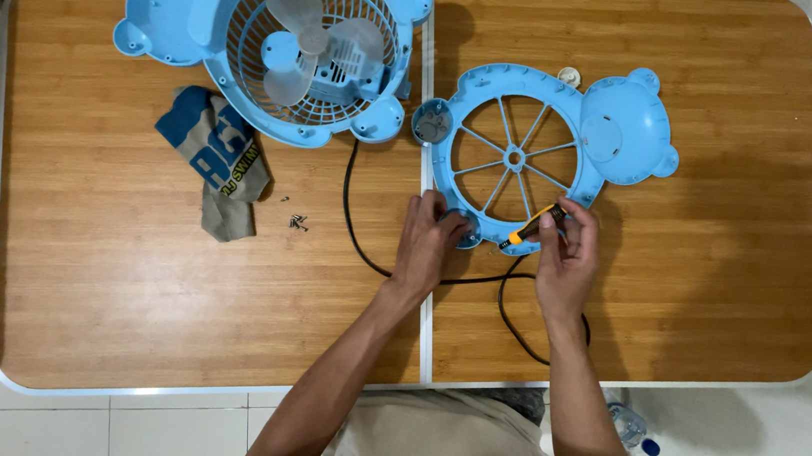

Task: The person disassembles a blue bear-shaped electric fan on a wooden table. They remove the front grille, unscrew and detach the fan blades, and then remove the motor housing using a screwdriver. The parts are placed on the table as they are removed.

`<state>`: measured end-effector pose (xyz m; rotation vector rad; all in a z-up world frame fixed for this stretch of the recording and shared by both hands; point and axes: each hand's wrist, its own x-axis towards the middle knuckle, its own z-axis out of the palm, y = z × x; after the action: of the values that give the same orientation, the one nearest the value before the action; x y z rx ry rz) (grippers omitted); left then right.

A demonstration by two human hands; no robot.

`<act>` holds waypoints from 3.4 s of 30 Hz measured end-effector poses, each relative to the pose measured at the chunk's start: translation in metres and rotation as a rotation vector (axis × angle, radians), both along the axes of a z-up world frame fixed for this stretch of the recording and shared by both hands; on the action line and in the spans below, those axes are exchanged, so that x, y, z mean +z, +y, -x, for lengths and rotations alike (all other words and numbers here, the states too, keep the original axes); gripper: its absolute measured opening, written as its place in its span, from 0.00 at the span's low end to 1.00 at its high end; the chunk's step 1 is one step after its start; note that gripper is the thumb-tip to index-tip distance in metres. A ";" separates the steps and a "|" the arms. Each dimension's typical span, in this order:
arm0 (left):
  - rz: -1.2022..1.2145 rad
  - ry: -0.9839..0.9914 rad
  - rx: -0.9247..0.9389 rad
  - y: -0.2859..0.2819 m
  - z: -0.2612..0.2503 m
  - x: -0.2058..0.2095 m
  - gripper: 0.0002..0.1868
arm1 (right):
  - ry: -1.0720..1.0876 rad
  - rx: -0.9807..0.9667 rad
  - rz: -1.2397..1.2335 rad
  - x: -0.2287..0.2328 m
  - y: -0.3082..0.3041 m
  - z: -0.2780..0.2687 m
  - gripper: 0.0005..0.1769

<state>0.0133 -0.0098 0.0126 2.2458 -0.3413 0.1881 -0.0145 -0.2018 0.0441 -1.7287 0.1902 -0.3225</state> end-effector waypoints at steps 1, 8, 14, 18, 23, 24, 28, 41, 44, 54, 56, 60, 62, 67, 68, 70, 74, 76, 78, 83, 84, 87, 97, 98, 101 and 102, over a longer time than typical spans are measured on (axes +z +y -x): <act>-0.009 0.006 -0.011 0.000 0.000 -0.002 0.09 | 0.002 -0.005 0.009 -0.002 -0.001 0.001 0.16; 0.041 -0.050 -0.012 0.002 -0.003 0.000 0.07 | 0.087 -0.013 0.071 -0.013 0.001 0.000 0.14; 0.360 0.229 0.103 0.010 -0.006 0.008 0.07 | 0.094 0.049 -0.028 -0.014 0.002 -0.002 0.12; 0.668 0.637 0.165 0.026 -0.005 0.002 0.08 | 0.171 0.102 0.088 -0.017 0.001 0.002 0.11; 0.878 0.761 0.167 0.032 -0.002 -0.008 0.11 | 0.141 0.161 0.108 -0.020 0.005 0.001 0.10; 0.881 0.764 0.164 0.032 -0.001 -0.008 0.11 | 0.136 0.166 0.111 -0.020 0.005 0.001 0.10; 0.795 0.776 0.173 0.035 0.001 -0.002 0.13 | 0.239 0.166 0.125 -0.014 0.007 0.002 0.12; 0.436 0.538 0.195 0.049 0.022 -0.019 0.10 | 0.167 0.231 0.387 -0.005 0.012 0.002 0.13; 0.200 0.215 0.152 0.058 0.025 -0.032 0.11 | 0.218 0.246 0.403 0.003 0.016 0.001 0.13; 0.187 0.385 0.480 0.108 0.032 -0.009 0.14 | 0.165 0.247 0.455 0.000 0.015 -0.004 0.12; 0.158 0.329 0.453 0.111 0.038 -0.006 0.17 | 0.149 0.257 0.462 -0.002 0.015 -0.003 0.12; 0.100 0.147 0.365 0.108 0.039 -0.013 0.20 | 0.161 0.261 0.452 -0.002 0.015 -0.004 0.13; 0.085 0.121 0.361 0.108 0.039 -0.017 0.21 | 0.176 0.258 0.455 -0.001 0.015 -0.004 0.13; 0.092 0.136 0.323 0.110 0.043 -0.018 0.22 | 0.151 0.267 0.489 -0.003 0.014 -0.005 0.13; 0.095 0.112 0.327 0.112 0.046 -0.017 0.20 | 0.154 0.269 0.492 -0.002 0.014 -0.004 0.13; 0.101 0.063 0.335 0.115 0.050 -0.014 0.18 | 0.156 0.272 0.498 -0.001 0.015 -0.005 0.13; 0.042 0.127 0.422 0.119 0.064 -0.012 0.13 | 0.234 0.255 0.449 0.004 0.018 -0.005 0.13; 0.018 0.075 0.404 0.119 0.071 -0.016 0.14 | 0.242 0.255 0.452 0.005 0.019 -0.005 0.13; 0.038 0.044 0.353 0.112 0.072 -0.022 0.13 | 0.253 0.260 0.434 0.006 0.018 -0.005 0.13; 0.106 0.012 0.190 0.076 0.063 -0.019 0.12 | 0.243 0.309 0.476 0.008 0.026 -0.006 0.16; 0.119 0.007 0.157 0.068 0.058 -0.014 0.13 | 0.200 0.342 0.542 0.009 0.030 -0.005 0.17; 0.184 0.010 0.054 0.051 0.055 0.004 0.15 | 0.217 0.367 0.626 0.011 0.047 -0.001 0.18; 0.304 0.051 -0.189 0.024 0.074 0.007 0.15 | 0.035 0.422 0.667 0.008 0.047 0.007 0.10; 0.304 0.059 -0.179 0.025 0.072 0.007 0.14 | 0.060 0.426 0.668 0.009 0.045 0.006 0.10; 0.290 0.061 -0.139 0.031 0.065 0.007 0.13 | 0.113 0.443 0.672 0.014 0.038 0.007 0.10; 0.274 0.044 -0.122 0.033 0.062 0.007 0.12 | 0.114 0.452 0.674 0.018 0.035 0.008 0.10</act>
<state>-0.0483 0.0233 0.0192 1.9495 -0.4019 0.1137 -0.0225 -0.1666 0.0616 -2.3903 -0.2607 0.0635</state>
